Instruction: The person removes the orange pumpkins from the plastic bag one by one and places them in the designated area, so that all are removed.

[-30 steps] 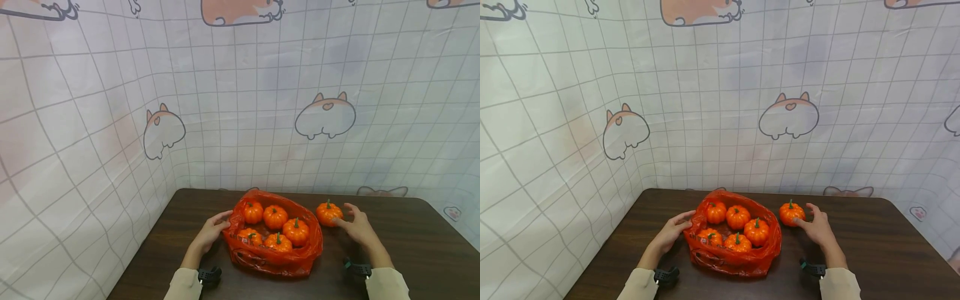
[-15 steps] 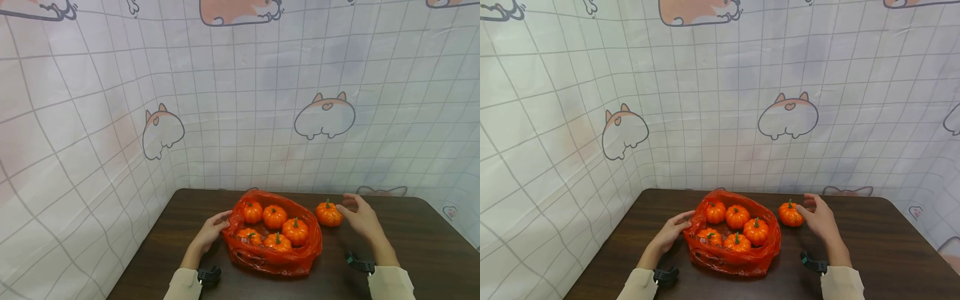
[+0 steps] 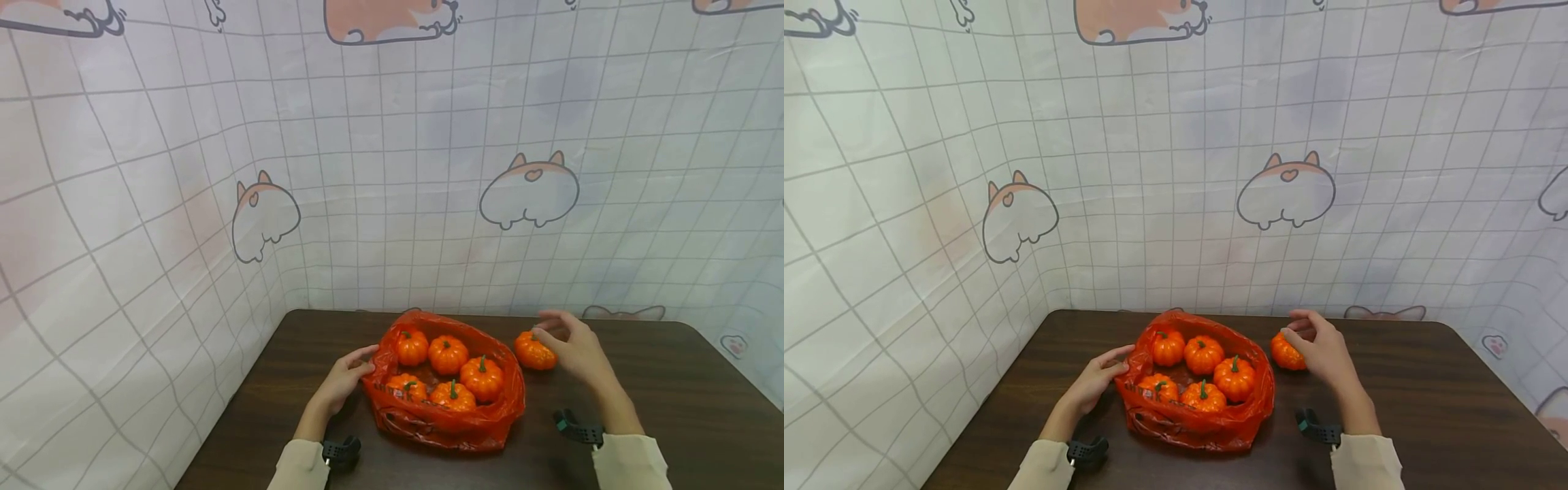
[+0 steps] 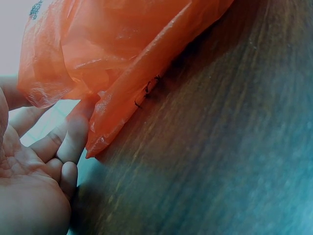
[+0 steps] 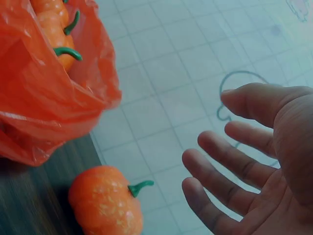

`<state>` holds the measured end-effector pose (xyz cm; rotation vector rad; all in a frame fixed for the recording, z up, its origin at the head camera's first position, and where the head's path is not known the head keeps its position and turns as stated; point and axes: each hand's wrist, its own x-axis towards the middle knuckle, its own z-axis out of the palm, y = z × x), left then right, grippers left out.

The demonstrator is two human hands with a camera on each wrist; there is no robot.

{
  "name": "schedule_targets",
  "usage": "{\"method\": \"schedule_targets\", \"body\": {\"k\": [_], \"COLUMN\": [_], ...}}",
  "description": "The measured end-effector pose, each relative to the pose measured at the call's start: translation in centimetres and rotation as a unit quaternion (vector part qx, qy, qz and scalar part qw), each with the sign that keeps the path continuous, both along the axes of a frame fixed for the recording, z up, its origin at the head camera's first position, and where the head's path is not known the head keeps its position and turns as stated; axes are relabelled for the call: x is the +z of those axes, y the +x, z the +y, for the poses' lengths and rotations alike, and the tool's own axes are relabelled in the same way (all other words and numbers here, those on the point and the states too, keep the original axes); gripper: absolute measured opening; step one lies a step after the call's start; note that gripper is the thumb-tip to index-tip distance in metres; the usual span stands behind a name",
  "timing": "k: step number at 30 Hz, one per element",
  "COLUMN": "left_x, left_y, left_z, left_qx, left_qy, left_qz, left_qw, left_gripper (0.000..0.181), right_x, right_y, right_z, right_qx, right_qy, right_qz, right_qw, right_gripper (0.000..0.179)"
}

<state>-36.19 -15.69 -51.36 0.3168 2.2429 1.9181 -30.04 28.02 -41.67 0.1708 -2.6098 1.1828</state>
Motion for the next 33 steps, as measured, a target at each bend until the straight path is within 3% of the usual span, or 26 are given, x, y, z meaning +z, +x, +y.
{"method": "schedule_targets", "body": {"k": [19,27,33], "left_x": [-0.1,0.0,0.0], "left_y": [0.1,0.1,0.2], "left_z": [-0.1,-0.1,-0.1], "left_qx": [-0.007,-0.006,-0.007], "left_qy": [0.008,0.007,0.004], "left_qz": [0.003,0.002,0.001], "left_qw": [0.9999,1.0000,1.0000], "left_gripper": [0.046,0.046,0.046], "right_x": [-0.5,-1.5,-2.2], "right_y": [-0.3,-0.7,-1.0], "right_z": [-3.4,-4.4,-4.8], "right_qx": [0.097,0.157,0.156], "right_qy": [-0.047,-0.072,-0.031], "right_qz": [0.022,-0.026,-0.051], "right_qw": [0.9939,0.9846,0.9859], "right_gripper": [0.044,0.047,0.049]}}
